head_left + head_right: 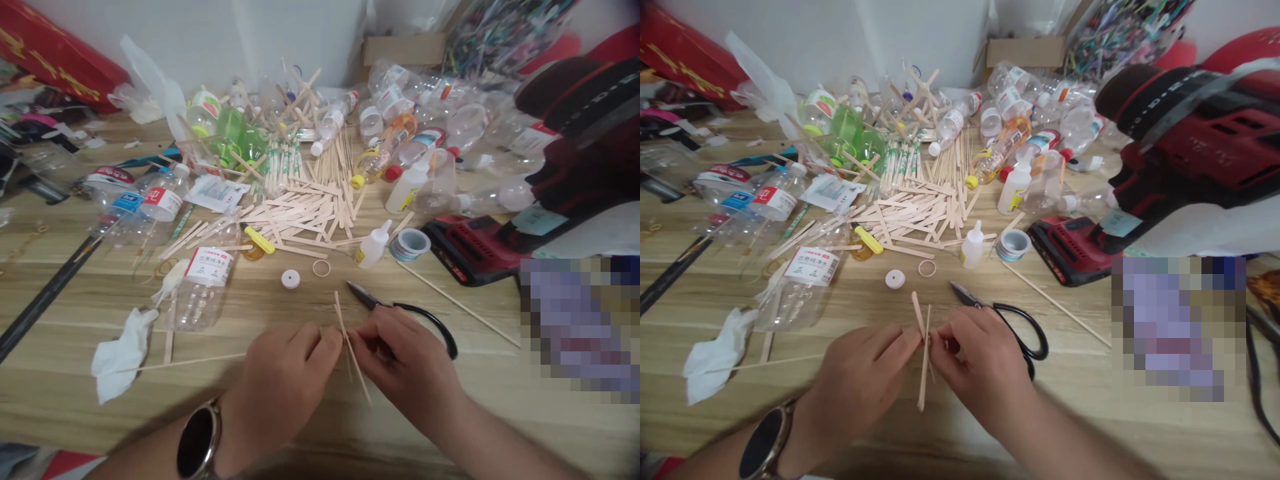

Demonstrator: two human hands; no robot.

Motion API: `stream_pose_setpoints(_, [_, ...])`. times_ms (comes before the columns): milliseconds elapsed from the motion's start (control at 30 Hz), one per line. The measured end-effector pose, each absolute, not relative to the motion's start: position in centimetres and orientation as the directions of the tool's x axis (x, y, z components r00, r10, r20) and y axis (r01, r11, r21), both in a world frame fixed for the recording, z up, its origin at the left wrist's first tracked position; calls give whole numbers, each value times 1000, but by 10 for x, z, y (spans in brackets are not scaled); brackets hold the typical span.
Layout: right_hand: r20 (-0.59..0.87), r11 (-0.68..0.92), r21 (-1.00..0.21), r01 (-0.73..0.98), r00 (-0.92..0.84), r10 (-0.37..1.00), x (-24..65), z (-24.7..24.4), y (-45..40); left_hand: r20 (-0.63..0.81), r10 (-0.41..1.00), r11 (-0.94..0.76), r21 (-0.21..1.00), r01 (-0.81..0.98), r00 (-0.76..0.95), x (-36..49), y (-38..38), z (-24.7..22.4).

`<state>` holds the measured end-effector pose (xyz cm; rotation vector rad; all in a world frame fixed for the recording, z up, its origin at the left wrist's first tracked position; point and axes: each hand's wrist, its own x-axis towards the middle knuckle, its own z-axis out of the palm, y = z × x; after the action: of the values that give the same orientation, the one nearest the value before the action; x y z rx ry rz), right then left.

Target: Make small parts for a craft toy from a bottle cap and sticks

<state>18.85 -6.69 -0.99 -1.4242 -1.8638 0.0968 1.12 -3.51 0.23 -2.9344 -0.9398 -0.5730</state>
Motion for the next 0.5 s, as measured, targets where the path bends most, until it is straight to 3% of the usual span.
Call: stream_pose_setpoints(500, [596, 428, -406, 808, -122, 794, 190, -12, -67, 313, 579, -810, 111, 576, 753, 11, -36, 3])
